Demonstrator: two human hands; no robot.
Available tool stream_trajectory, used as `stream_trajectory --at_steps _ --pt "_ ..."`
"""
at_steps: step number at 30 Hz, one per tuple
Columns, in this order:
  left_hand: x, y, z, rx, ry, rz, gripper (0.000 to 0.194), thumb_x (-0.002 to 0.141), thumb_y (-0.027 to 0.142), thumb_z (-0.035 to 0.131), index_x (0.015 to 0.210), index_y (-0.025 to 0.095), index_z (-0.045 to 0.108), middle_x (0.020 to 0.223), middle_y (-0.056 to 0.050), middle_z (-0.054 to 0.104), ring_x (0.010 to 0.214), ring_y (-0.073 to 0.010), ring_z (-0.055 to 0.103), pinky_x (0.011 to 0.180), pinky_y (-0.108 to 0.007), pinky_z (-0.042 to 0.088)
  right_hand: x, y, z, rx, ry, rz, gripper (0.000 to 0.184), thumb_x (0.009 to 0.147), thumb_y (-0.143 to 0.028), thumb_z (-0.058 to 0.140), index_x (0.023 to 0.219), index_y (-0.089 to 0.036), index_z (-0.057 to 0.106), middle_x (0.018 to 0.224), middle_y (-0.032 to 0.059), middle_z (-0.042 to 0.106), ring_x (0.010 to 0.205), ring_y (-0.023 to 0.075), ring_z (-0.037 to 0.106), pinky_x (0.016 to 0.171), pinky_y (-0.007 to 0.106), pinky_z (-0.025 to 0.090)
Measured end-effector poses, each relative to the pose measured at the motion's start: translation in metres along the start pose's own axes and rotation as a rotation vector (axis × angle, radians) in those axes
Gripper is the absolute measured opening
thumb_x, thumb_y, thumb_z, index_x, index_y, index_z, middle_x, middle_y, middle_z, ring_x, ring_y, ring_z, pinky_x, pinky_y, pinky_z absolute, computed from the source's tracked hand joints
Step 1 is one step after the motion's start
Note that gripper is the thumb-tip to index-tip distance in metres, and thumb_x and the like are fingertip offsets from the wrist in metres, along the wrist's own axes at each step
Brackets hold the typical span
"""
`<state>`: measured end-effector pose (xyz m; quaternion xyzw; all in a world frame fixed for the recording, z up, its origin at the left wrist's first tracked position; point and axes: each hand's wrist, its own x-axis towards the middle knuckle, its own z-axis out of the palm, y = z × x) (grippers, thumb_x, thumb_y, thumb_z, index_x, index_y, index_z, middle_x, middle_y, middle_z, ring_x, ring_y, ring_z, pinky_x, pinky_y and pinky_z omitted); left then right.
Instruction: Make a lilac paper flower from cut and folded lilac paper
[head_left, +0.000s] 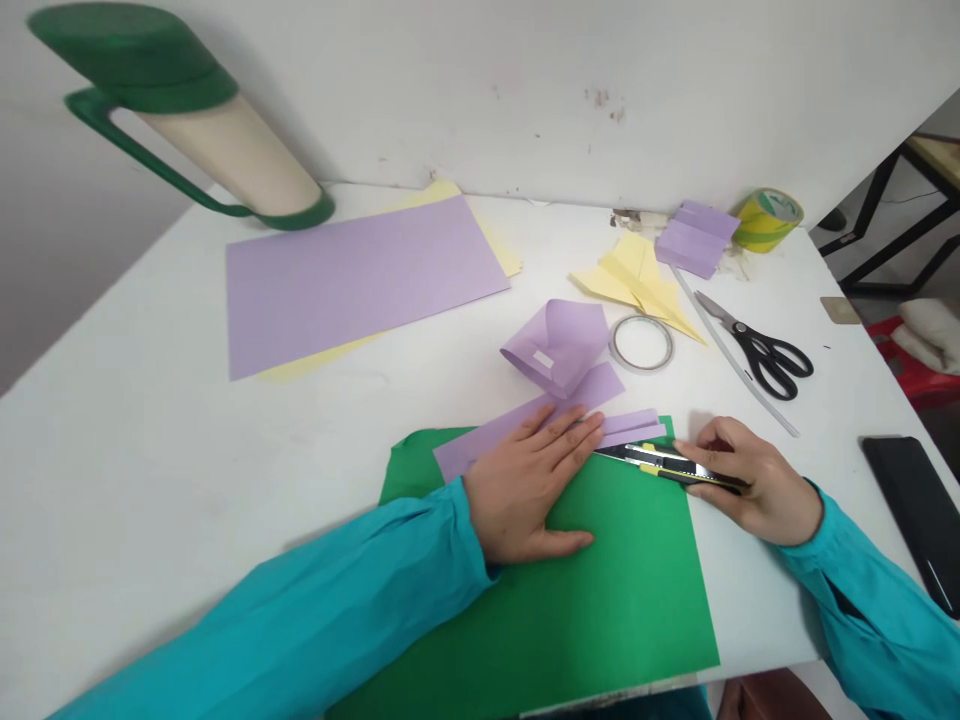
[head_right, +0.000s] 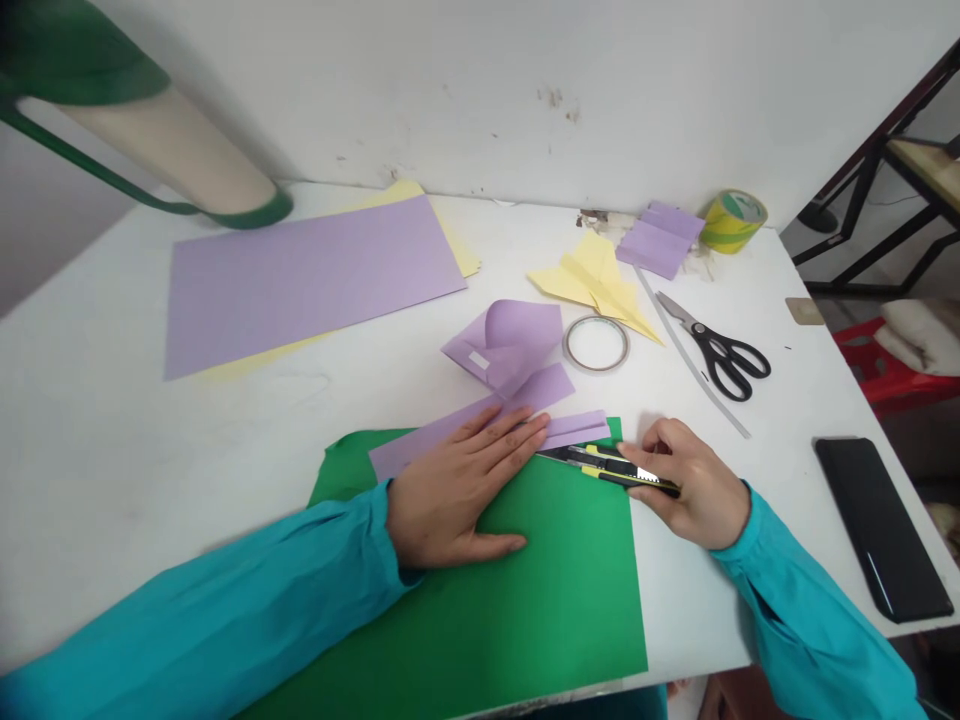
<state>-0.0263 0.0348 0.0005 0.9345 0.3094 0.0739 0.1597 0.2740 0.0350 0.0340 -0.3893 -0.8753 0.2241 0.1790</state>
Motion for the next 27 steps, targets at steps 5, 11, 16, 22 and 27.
stream_trajectory --at_steps 5,11,16,22,27 --pt "0.003 -0.001 -0.004 -0.097 0.072 0.076 0.105 0.076 0.065 0.048 0.147 0.007 -0.003 0.153 -0.022 0.012 0.141 -0.0346 0.01 0.113 -0.053 0.011 0.001 0.003 -0.001 -0.002 0.005 0.004 0.038 0.086 -0.027 0.056 0.123 -0.026 0.059 0.091 0.0083 0.053 0.08 0.0197 0.053 0.067 0.033 0.051" --pt "-0.007 -0.004 -0.023 -0.118 0.139 0.215 0.075 0.087 0.034 0.045 0.148 0.016 0.005 0.153 -0.015 0.022 0.142 -0.0261 0.014 0.113 -0.044 0.023 -0.001 0.009 -0.006 0.009 0.0 0.041 0.034 0.085 -0.025 0.057 0.119 -0.024 0.061 0.09 0.0078 0.052 0.077 0.0184 0.053 0.066 0.032 0.05" --pt "-0.018 -0.012 -0.016 -0.003 -0.02 0.161 0.078 0.087 0.055 0.043 0.148 0.016 0.013 0.152 -0.012 0.026 0.141 -0.0277 0.017 0.115 -0.047 0.012 -0.001 0.009 -0.006 0.012 0.001 0.041 0.035 0.085 -0.024 0.057 0.119 -0.026 0.061 0.09 0.0075 0.052 0.078 0.0185 0.054 0.067 0.032 0.05" --pt "-0.016 -0.01 -0.007 -0.011 -0.017 0.117 0.086 0.084 0.064 0.04 0.148 0.013 0.013 0.152 -0.015 0.023 0.141 -0.0296 0.017 0.114 -0.047 0.01 -0.002 0.008 -0.006 0.007 0.005 0.042 0.032 0.084 -0.024 0.058 0.116 -0.024 0.062 0.091 0.008 0.053 0.08 0.019 0.054 0.067 0.031 0.05" --pt "-0.015 -0.008 -0.009 0.007 -0.021 0.101 0.087 0.083 0.065 0.04 0.147 0.012 0.015 0.152 -0.014 0.024 0.141 -0.0294 0.016 0.114 -0.046 0.009 0.0 0.009 -0.006 -0.005 0.004 0.008 0.03 0.084 -0.022 0.059 0.113 -0.023 0.063 0.091 0.0079 0.052 0.079 0.0182 0.053 0.066 0.031 0.049"
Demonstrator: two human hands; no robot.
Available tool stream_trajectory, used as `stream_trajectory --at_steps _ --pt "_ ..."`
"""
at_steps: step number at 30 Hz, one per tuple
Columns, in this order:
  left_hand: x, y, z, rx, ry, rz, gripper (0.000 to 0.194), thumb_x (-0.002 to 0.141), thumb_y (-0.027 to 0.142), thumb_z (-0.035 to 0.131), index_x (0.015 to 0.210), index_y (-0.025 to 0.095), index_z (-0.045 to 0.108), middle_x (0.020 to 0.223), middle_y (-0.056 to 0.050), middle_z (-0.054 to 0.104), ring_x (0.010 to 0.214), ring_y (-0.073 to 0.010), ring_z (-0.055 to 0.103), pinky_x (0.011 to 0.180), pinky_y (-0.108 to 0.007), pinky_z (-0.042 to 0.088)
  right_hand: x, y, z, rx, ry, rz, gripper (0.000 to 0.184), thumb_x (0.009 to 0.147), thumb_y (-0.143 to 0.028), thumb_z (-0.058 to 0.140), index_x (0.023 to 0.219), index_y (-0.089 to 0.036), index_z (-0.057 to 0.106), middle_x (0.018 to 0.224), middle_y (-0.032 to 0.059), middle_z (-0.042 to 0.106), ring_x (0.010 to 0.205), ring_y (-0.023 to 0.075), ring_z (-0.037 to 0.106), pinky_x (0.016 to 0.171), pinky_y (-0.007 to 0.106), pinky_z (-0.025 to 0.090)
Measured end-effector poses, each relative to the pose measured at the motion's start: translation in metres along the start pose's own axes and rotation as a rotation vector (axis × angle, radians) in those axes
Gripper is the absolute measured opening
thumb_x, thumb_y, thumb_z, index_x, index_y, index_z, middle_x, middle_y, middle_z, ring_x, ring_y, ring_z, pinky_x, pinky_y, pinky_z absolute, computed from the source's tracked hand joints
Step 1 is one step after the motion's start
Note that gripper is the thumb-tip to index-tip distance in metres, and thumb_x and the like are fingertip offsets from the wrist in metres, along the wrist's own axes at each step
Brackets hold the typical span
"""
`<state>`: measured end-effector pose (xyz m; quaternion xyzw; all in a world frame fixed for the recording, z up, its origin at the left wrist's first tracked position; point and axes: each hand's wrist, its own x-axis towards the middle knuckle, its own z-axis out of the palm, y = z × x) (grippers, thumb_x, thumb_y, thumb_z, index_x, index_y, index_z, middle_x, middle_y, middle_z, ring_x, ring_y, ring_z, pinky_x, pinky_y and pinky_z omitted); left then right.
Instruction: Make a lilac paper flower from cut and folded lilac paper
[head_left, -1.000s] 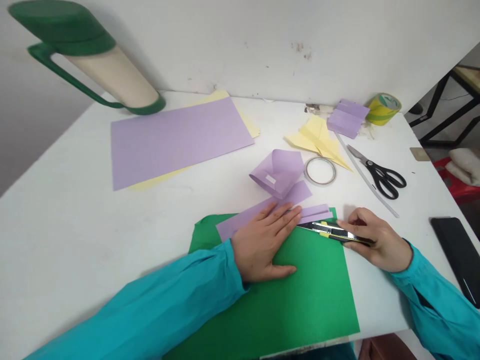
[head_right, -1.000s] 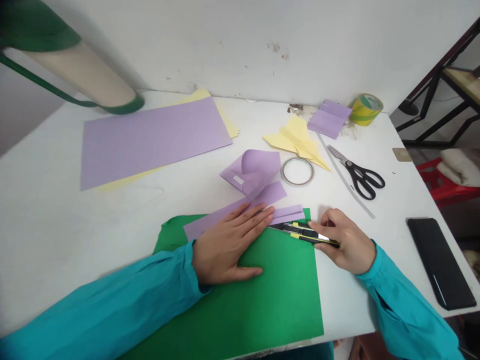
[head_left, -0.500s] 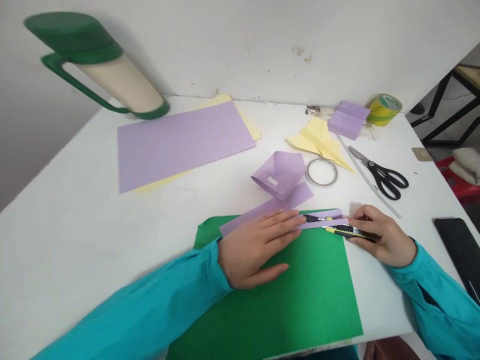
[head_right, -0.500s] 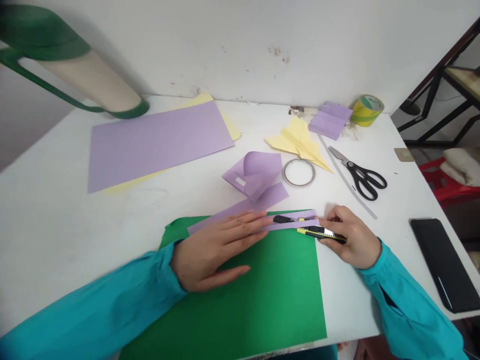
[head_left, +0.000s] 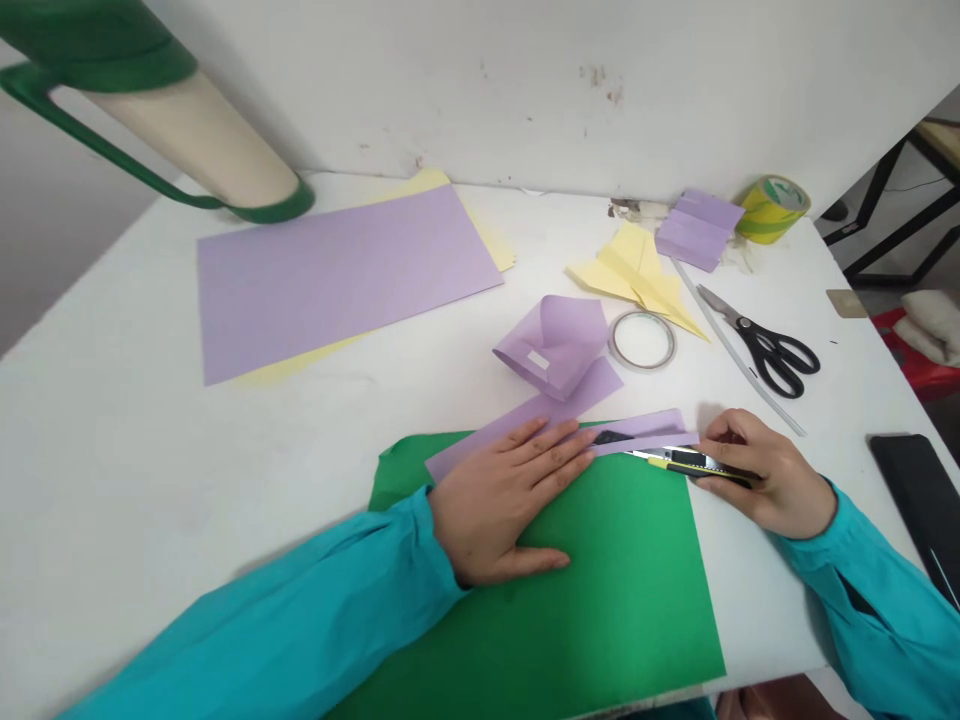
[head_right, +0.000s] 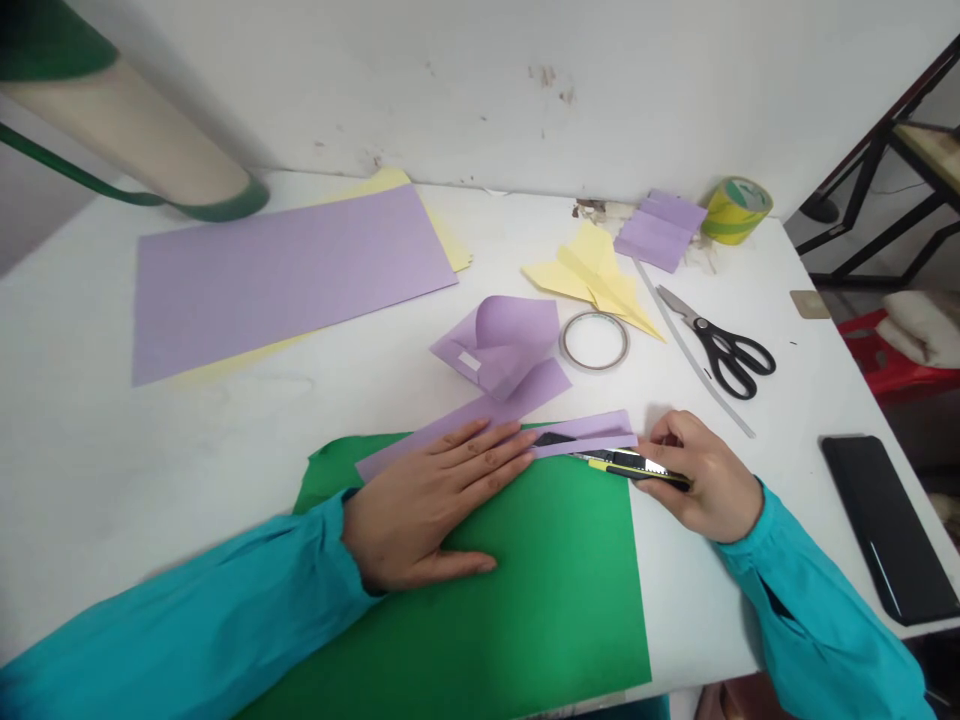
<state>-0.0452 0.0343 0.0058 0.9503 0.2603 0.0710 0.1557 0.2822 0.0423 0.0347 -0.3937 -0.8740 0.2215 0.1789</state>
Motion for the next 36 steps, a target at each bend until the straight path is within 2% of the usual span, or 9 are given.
stream_trajectory --at_steps 8,13,23,27,32,36 --pt "0.0 -0.004 0.001 -0.031 -0.007 0.018 0.088 0.083 0.065 0.04 0.148 0.013 0.01 0.152 -0.015 0.022 0.141 -0.0303 0.016 0.114 -0.048 0.011 0.001 -0.007 -0.004 0.0 -0.055 0.016 0.035 0.085 -0.019 0.056 0.12 -0.024 0.06 0.09 0.0071 0.051 0.079 0.0174 0.053 0.067 0.03 0.049" --pt "0.0 -0.002 0.001 -0.021 -0.012 0.012 0.088 0.083 0.065 0.04 0.148 0.013 0.01 0.152 -0.015 0.022 0.141 -0.03 0.016 0.114 -0.047 0.011 0.003 -0.009 -0.002 -0.028 -0.03 -0.035 0.039 0.085 -0.017 0.056 0.123 -0.025 0.057 0.09 0.007 0.05 0.078 0.0172 0.051 0.065 0.03 0.048" --pt "0.0 -0.002 0.001 -0.008 -0.015 0.005 0.087 0.083 0.066 0.038 0.147 0.012 0.014 0.152 -0.014 0.024 0.141 -0.0291 0.016 0.114 -0.046 0.01 0.005 -0.004 -0.002 -0.015 -0.031 -0.069 0.039 0.085 -0.017 0.056 0.123 -0.023 0.057 0.091 0.0075 0.049 0.078 0.0178 0.051 0.064 0.031 0.047" --pt "0.0 -0.001 0.001 -0.028 -0.009 -0.005 0.088 0.082 0.065 0.041 0.147 0.013 0.012 0.152 -0.014 0.025 0.141 -0.0302 0.018 0.113 -0.048 0.012 0.004 -0.004 -0.002 -0.027 -0.016 -0.051 0.031 0.084 -0.019 0.057 0.114 -0.023 0.062 0.091 0.0078 0.05 0.079 0.0188 0.051 0.065 0.032 0.047" --pt "0.0 0.001 0.0 -0.028 -0.002 -0.039 0.089 0.08 0.065 0.043 0.146 0.011 0.016 0.151 -0.015 0.026 0.14 -0.0291 0.019 0.114 -0.046 0.012 0.018 0.001 -0.01 -0.068 -0.107 -0.075 0.026 0.084 -0.019 0.058 0.109 -0.022 0.064 0.09 0.0078 0.051 0.079 0.0186 0.051 0.068 0.032 0.048" --pt "0.0 0.002 0.001 -0.028 0.002 -0.046 0.09 0.08 0.065 0.043 0.147 0.011 0.015 0.151 -0.015 0.026 0.14 -0.0297 0.02 0.114 -0.046 0.012 0.031 0.008 -0.015 -0.049 -0.114 -0.157 0.038 0.084 -0.021 0.058 0.122 -0.023 0.057 0.096 0.0092 0.053 0.081 0.0187 0.052 0.069 0.033 0.049"
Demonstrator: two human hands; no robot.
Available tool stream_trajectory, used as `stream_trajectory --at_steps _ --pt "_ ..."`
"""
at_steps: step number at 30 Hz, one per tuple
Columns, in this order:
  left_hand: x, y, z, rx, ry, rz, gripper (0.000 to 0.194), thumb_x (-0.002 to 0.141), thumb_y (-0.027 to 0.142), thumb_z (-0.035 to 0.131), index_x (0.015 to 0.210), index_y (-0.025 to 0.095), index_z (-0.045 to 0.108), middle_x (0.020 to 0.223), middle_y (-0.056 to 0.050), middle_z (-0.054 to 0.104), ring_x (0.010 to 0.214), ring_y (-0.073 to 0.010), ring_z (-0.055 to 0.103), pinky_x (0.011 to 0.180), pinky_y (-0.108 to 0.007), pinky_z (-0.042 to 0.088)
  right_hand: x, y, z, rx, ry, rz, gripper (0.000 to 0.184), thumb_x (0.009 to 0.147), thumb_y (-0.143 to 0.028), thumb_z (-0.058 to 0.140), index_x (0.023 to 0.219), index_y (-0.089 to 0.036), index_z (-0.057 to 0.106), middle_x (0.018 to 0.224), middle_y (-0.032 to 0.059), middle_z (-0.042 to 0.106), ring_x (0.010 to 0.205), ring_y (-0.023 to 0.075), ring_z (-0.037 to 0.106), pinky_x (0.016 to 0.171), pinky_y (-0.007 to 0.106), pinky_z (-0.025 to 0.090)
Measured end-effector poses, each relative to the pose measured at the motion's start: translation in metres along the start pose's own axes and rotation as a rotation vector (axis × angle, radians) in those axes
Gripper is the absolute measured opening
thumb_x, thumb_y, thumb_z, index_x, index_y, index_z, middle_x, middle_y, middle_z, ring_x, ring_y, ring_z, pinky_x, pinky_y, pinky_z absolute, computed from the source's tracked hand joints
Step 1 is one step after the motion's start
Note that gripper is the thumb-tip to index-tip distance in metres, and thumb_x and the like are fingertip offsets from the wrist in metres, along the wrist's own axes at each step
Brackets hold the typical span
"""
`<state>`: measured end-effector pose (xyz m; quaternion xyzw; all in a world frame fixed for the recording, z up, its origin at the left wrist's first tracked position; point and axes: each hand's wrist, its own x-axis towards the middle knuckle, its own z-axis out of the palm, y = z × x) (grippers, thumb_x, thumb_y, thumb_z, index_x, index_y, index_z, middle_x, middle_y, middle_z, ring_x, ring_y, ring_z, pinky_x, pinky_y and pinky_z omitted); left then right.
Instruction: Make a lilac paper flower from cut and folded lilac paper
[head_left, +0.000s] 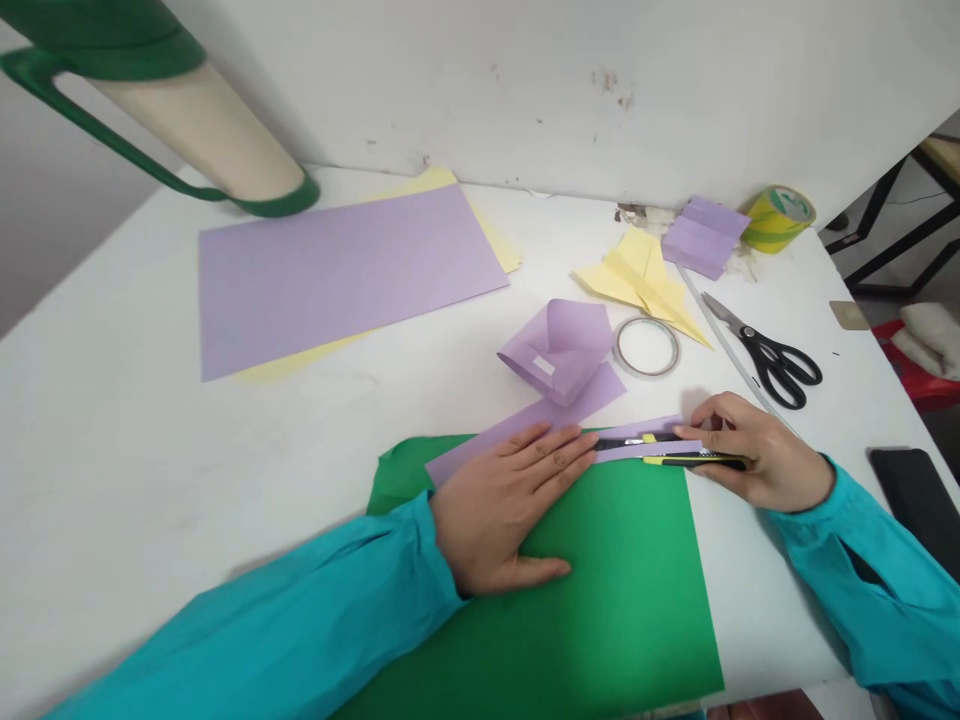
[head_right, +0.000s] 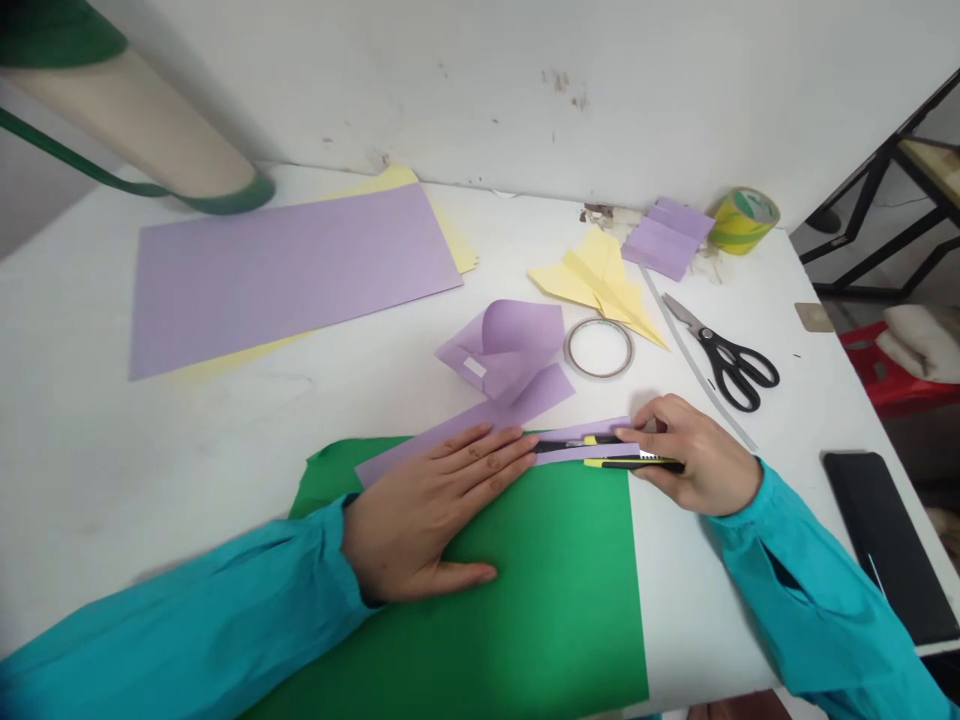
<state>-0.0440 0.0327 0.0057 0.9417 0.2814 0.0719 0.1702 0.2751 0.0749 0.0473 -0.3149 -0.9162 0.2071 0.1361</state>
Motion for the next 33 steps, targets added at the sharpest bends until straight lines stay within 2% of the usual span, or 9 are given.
stream_trajectory --at_steps 5,11,23,33 --pt "0.0 0.001 0.0 -0.016 0.002 -0.013 0.093 0.079 0.064 0.045 0.148 0.012 0.01 0.151 -0.015 0.025 0.14 -0.0303 0.02 0.114 -0.046 0.013 -0.004 0.001 -0.001 -0.008 -0.019 -0.002 0.035 0.085 -0.019 0.058 0.119 -0.022 0.058 0.097 0.0101 0.055 0.086 0.0203 0.051 0.072 0.034 0.048" --pt "0.001 0.0 -0.001 -0.021 -0.011 -0.005 0.093 0.08 0.064 0.043 0.148 0.012 0.005 0.152 -0.016 0.024 0.14 -0.0301 0.019 0.114 -0.046 0.012 -0.013 0.0 -0.002 0.008 -0.002 0.018 0.03 0.085 -0.019 0.057 0.115 -0.021 0.059 0.094 0.0094 0.055 0.081 0.0192 0.05 0.067 0.033 0.046" --pt "0.001 0.001 0.0 0.0 -0.006 -0.011 0.092 0.079 0.063 0.044 0.147 0.011 0.01 0.152 -0.016 0.024 0.141 -0.0293 0.018 0.114 -0.045 0.01 -0.017 -0.001 0.002 0.022 0.049 0.034 0.036 0.084 -0.018 0.058 0.119 -0.025 0.059 0.091 0.008 0.055 0.08 0.0195 0.052 0.066 0.032 0.047" --pt "0.001 0.001 0.0 0.001 -0.006 -0.015 0.092 0.079 0.064 0.043 0.147 0.011 0.01 0.152 -0.016 0.024 0.14 -0.0304 0.019 0.114 -0.046 0.012 -0.017 -0.002 0.0 0.02 -0.002 0.046 0.039 0.086 -0.018 0.056 0.123 -0.027 0.056 0.09 0.0081 0.054 0.081 0.0192 0.051 0.066 0.032 0.048"
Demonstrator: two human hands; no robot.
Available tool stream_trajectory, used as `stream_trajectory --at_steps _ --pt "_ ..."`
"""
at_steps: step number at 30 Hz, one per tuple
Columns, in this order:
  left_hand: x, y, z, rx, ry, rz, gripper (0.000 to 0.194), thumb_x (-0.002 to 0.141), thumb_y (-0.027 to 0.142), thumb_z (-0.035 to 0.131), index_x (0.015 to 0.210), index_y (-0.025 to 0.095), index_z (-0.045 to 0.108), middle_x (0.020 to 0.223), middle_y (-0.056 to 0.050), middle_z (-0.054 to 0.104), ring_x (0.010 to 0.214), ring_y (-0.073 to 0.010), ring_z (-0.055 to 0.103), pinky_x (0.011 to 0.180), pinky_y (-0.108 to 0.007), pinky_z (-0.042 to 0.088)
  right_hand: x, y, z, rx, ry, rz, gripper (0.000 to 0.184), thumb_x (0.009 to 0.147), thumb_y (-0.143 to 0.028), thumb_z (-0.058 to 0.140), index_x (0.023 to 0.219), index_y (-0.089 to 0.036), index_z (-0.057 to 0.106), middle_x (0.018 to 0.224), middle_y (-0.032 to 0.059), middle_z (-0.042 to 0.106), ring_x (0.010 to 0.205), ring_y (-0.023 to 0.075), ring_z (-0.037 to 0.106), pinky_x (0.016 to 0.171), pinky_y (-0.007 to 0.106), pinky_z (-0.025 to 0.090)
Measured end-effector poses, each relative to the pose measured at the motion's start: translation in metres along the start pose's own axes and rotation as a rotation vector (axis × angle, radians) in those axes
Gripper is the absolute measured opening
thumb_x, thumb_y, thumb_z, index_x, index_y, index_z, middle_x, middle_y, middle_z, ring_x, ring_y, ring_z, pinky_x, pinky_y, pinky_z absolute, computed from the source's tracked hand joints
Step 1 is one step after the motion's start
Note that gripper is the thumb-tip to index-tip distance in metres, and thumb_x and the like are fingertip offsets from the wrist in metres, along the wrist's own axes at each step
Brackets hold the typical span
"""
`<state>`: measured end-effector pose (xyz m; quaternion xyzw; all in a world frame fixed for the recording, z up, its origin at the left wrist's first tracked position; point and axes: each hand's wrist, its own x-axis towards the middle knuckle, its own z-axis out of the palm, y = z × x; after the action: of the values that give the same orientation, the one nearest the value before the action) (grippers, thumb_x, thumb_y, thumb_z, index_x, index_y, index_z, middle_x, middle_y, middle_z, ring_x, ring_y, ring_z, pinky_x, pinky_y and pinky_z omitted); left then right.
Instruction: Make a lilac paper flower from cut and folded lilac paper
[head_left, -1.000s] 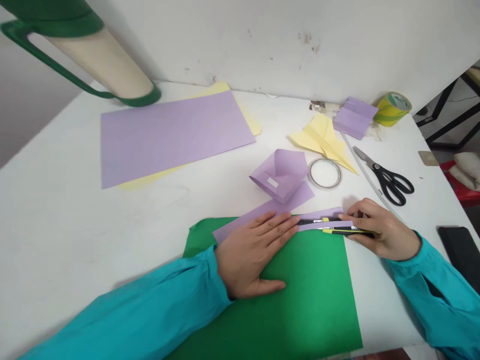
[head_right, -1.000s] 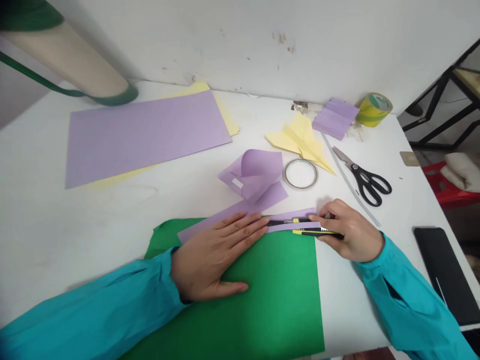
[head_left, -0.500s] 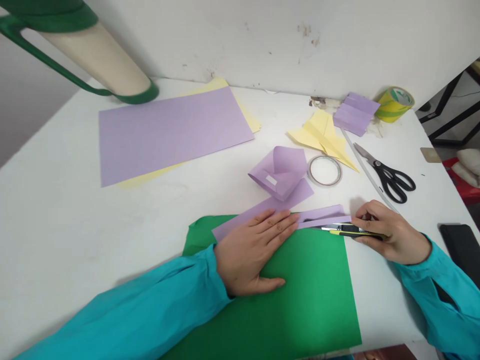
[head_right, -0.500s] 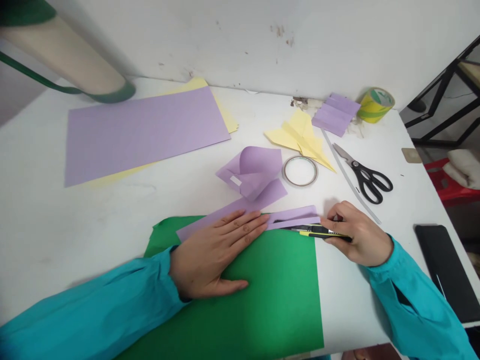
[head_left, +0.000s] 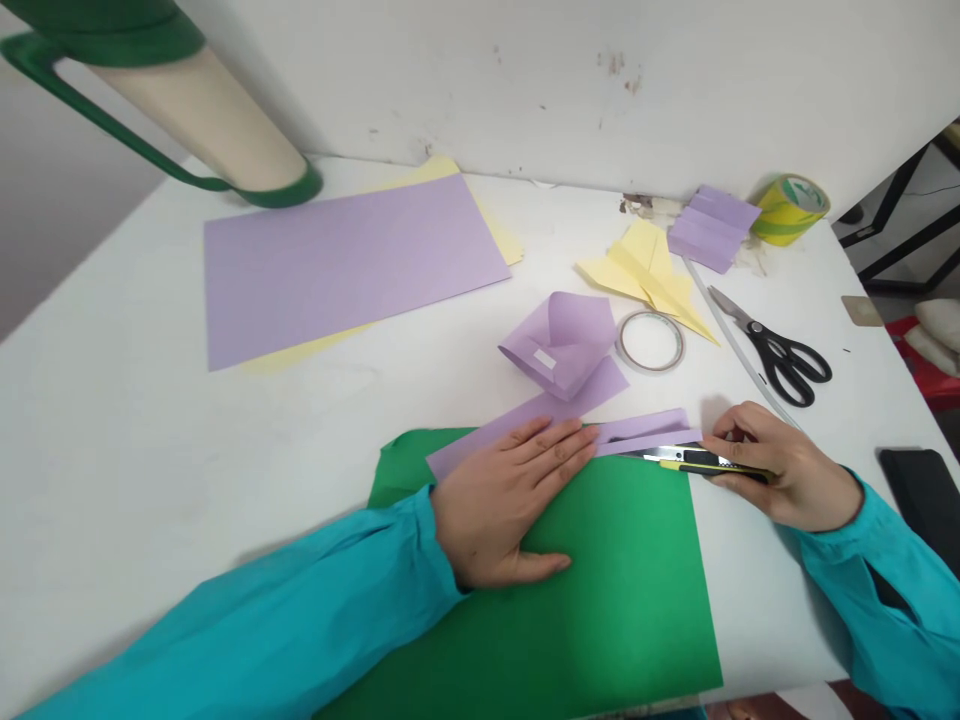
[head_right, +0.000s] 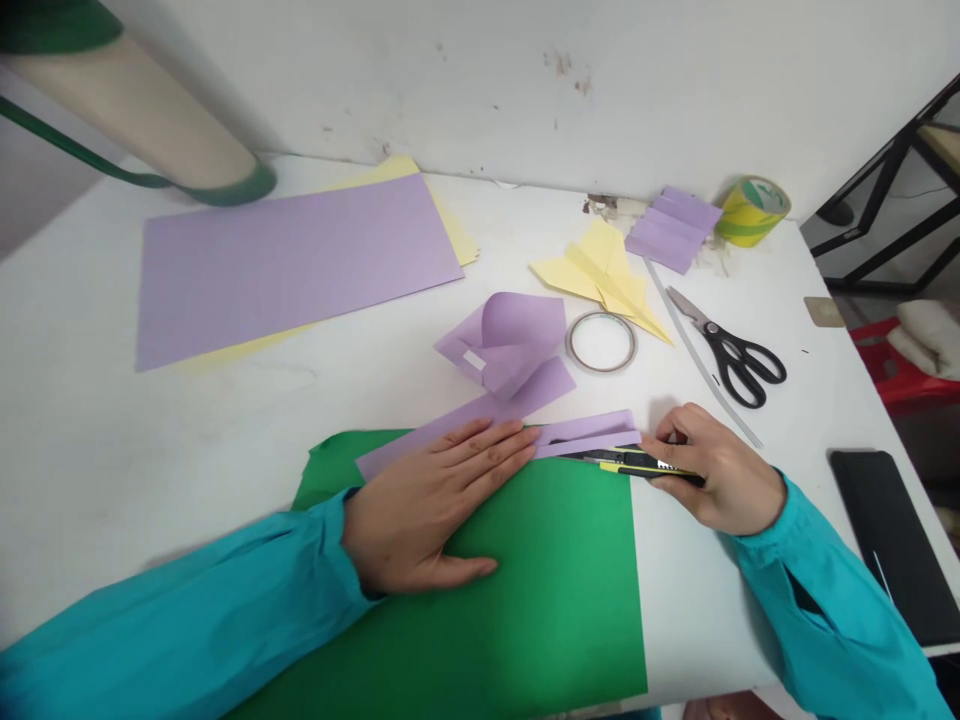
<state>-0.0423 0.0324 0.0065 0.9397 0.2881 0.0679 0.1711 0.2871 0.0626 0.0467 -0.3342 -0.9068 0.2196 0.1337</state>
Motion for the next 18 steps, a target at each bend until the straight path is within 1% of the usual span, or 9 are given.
stream_trajectory --at_steps 4,10,18 --pt "0.0001 -0.0001 -0.0002 -0.011 0.002 0.004 0.093 0.079 0.064 0.045 0.147 0.01 0.01 0.152 -0.017 0.024 0.14 -0.0301 0.018 0.114 -0.046 0.011 0.0014 -0.0033 0.0022 -0.014 0.032 -0.006 0.04 0.085 -0.018 0.057 0.124 -0.027 0.056 0.091 0.0085 0.054 0.082 0.0196 0.052 0.066 0.032 0.048" --pt "-0.0001 -0.0005 0.0003 -0.03 -0.004 0.0 0.093 0.079 0.063 0.045 0.148 0.012 0.008 0.152 -0.016 0.022 0.14 -0.031 0.019 0.114 -0.047 0.012 0.0023 -0.0062 0.0035 -0.018 0.018 0.01 0.038 0.086 -0.021 0.055 0.123 -0.026 0.057 0.091 0.0086 0.056 0.08 0.0191 0.053 0.066 0.031 0.049" --pt "0.0 -0.0003 0.0005 -0.023 -0.004 -0.001 0.093 0.079 0.063 0.045 0.147 0.01 0.012 0.152 -0.017 0.022 0.141 -0.0303 0.017 0.114 -0.046 0.011 0.0013 -0.0044 0.0057 0.008 0.006 -0.008 0.041 0.085 -0.019 0.056 0.125 -0.028 0.055 0.092 0.0082 0.055 0.08 0.0187 0.053 0.067 0.032 0.049"
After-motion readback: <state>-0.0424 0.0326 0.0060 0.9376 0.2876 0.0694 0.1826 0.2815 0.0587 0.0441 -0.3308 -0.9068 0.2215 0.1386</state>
